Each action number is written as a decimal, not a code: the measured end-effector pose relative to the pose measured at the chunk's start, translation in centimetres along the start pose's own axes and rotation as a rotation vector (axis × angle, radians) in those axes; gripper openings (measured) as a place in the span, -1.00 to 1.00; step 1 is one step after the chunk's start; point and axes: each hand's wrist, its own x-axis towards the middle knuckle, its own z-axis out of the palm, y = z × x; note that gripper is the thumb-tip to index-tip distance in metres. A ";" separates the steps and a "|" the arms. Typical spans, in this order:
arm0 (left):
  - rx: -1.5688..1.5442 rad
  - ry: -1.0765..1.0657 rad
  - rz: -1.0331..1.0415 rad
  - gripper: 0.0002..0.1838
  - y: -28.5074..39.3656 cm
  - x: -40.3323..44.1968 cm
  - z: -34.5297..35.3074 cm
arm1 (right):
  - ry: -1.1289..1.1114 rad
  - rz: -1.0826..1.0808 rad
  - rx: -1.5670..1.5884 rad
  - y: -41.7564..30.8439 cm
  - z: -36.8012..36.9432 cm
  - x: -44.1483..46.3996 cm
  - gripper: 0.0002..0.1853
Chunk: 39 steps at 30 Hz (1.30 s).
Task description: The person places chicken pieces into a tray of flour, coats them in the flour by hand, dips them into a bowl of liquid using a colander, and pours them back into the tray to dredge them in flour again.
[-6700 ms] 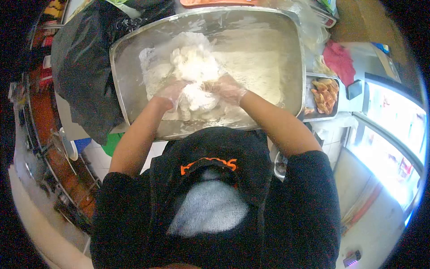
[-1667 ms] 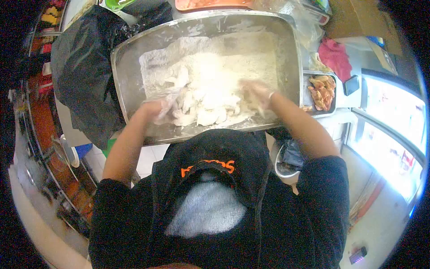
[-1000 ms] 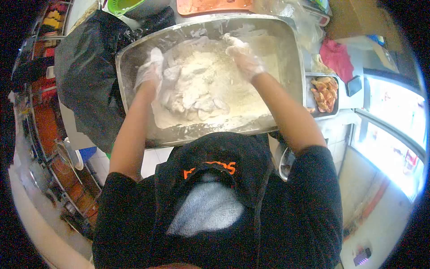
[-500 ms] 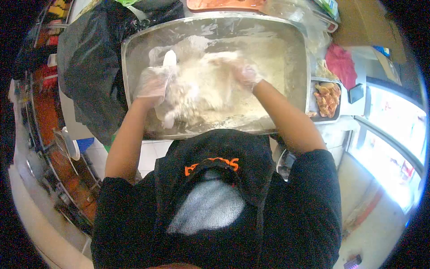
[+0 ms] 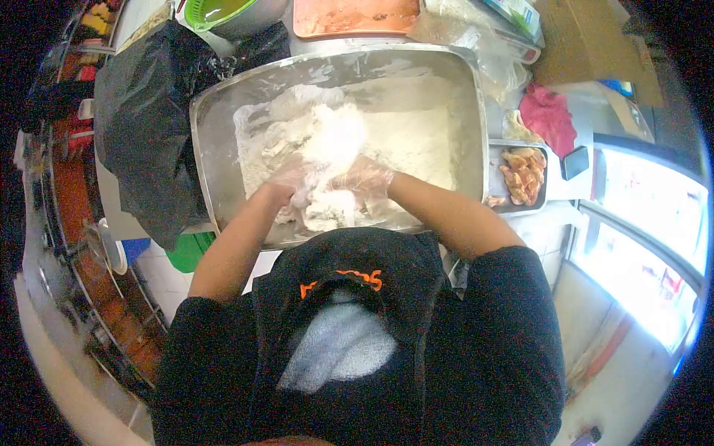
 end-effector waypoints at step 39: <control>0.879 -0.073 -0.018 -0.60 2.2 -6.8 -1.8 | 0.092 -0.084 -0.341 -4.0 -7.2 -5.1 -0.51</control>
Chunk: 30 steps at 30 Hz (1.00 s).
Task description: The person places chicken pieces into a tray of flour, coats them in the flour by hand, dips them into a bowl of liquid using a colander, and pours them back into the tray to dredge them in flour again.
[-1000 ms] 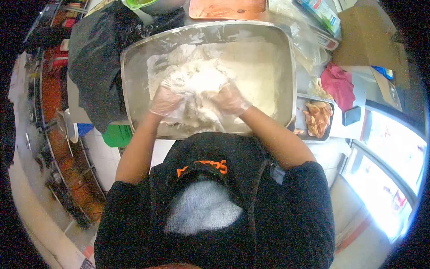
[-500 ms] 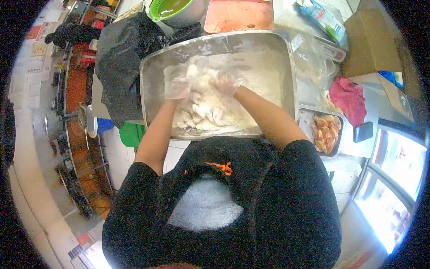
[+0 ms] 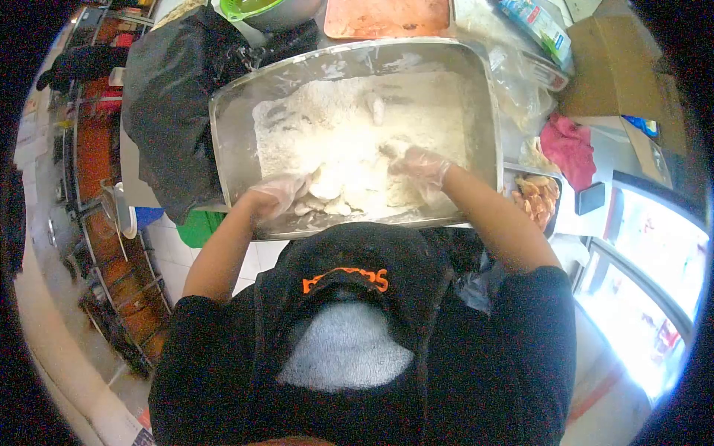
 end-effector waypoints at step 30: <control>0.465 0.547 -0.060 -0.64 -2.6 2.3 -5.6 | 0.439 0.180 -0.563 -10.4 2.9 3.7 -0.61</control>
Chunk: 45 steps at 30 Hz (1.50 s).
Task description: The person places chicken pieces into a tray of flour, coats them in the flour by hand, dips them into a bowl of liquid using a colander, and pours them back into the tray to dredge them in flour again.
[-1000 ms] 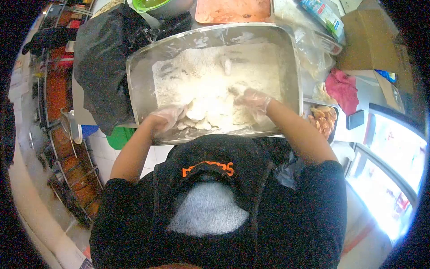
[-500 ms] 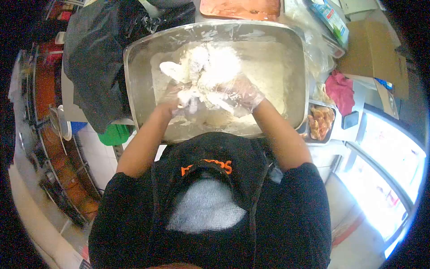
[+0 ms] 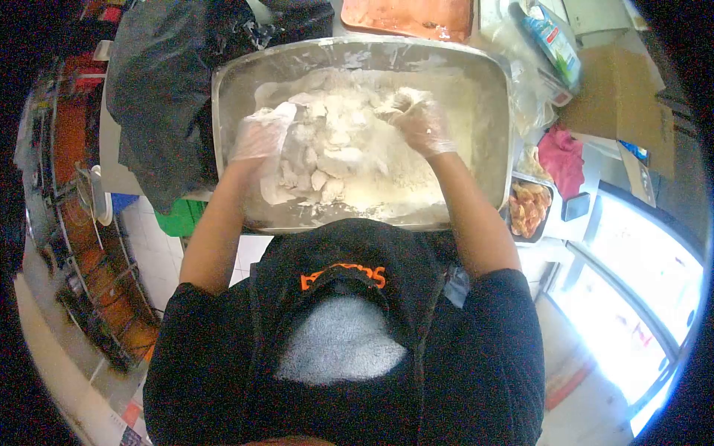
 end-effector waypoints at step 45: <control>-0.608 1.007 -0.088 -0.47 2.2 1.6 3.4 | 0.215 -0.816 -0.312 -5.4 11.7 -2.3 -0.31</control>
